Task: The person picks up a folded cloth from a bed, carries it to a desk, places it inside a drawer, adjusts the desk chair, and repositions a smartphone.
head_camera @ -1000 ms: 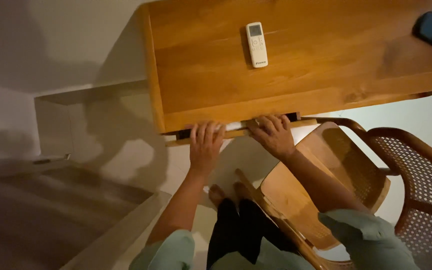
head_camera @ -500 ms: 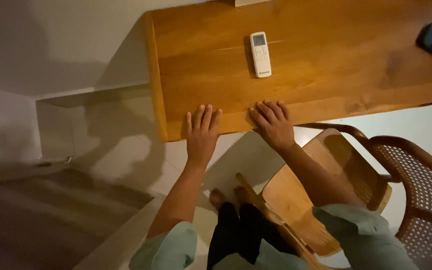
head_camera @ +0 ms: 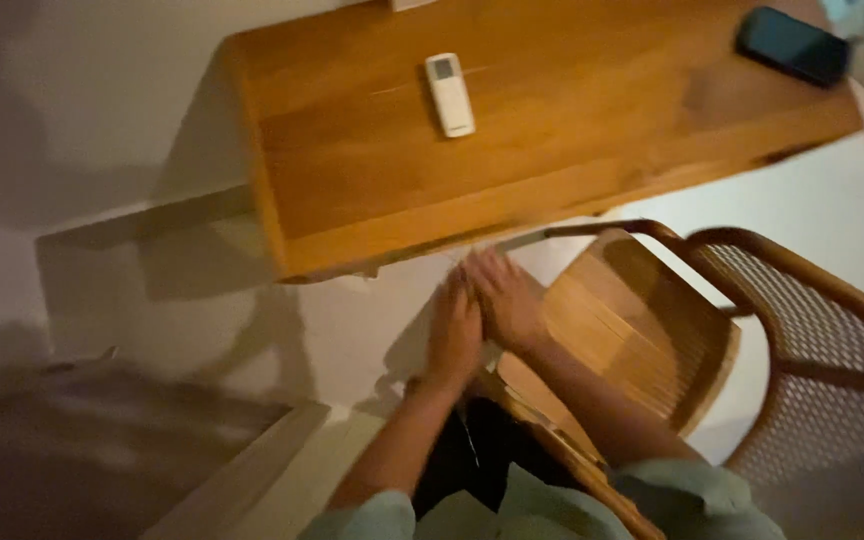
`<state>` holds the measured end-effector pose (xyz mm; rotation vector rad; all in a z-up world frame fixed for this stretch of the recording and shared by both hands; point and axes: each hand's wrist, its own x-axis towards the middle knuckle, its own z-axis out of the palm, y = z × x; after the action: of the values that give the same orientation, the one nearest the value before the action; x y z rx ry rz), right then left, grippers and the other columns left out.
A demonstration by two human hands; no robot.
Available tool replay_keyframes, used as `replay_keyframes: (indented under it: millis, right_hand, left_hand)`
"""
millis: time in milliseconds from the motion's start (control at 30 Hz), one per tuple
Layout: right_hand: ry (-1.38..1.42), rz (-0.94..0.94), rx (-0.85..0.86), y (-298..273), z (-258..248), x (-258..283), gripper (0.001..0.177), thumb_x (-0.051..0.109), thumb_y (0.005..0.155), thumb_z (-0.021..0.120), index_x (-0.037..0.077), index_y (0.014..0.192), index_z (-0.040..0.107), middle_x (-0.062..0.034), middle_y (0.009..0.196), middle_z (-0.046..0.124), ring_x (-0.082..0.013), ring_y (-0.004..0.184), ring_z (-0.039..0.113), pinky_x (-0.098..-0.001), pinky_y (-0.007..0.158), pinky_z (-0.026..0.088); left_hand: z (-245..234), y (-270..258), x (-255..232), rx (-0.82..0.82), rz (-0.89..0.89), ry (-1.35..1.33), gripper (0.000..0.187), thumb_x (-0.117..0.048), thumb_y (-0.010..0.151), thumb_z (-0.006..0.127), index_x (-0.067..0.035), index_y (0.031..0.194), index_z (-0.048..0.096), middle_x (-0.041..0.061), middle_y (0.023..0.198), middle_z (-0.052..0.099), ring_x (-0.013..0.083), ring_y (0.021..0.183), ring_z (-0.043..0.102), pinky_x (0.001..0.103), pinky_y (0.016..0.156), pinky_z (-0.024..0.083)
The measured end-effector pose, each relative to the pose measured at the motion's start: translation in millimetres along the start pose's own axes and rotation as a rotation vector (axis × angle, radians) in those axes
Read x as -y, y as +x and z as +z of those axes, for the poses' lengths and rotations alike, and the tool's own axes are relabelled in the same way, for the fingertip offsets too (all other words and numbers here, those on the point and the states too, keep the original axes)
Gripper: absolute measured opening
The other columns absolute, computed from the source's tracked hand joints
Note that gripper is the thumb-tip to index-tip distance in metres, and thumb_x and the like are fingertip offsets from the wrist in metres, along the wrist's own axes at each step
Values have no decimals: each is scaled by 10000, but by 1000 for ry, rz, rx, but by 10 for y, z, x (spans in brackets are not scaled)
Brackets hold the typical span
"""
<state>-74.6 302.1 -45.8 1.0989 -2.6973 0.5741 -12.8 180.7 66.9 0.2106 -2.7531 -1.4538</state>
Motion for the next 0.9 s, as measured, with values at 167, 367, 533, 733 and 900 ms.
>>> replay_keyframes:
  millis: [167, 367, 533, 733, 900]
  right_hand:
    - [28, 341, 170, -2047, -774, -386, 669, 263, 859, 733, 151, 1490, 544, -163, 1571, 480, -402, 1431, 460, -595, 1158, 371]
    - [-664, 1179, 460, -3836, -2494, -835, 284, 306, 747, 770, 125, 945, 677, -61, 1141, 610, -279, 1137, 493, -429, 860, 495]
    - [-536, 1658, -28, -5622, -2831, -1024, 616, 398, 906, 833, -114, 1234, 733, -341, 1096, 754, -555, 940, 744, -632, 667, 610]
    - [-91, 1644, -261, -6112, -2489, -1128, 370, 189, 895, 647, -91, 1112, 755, -263, 962, 729, -456, 896, 713, -556, 731, 554]
    - [-121, 1784, -166, -5927, -2579, -1023, 463, 282, 877, 603, -83, 1133, 729, -308, 1024, 729, -550, 942, 713, -637, 742, 543]
  left_hand:
    - [1265, -1334, 279, 524, -274, 250, 568, -385, 943, 636, -163, 1448, 504, 130, 1402, 559, 552, 1323, 438, 639, 899, 554]
    - [1500, -2014, 67, 1009, -372, 124, 632, -474, 992, 531, -252, 1573, 415, 92, 1753, 61, 382, 1477, 383, 530, 1127, 398]
    - [1637, -2155, 54, 976, 80, 427, 723, -375, 916, 687, -247, 1575, 418, 181, 1680, 256, 416, 1544, 202, 615, 1191, 201]
    - [1887, -2456, 28, 868, 547, 777, 664, -165, 866, 728, -227, 1499, 537, 93, 1390, 616, 345, 1300, 518, 641, 1124, 283]
    - [1816, -2550, 93, 703, 440, 700, 712, -253, 854, 818, -158, 1496, 526, 151, 1489, 505, 411, 1385, 416, 690, 1219, 203]
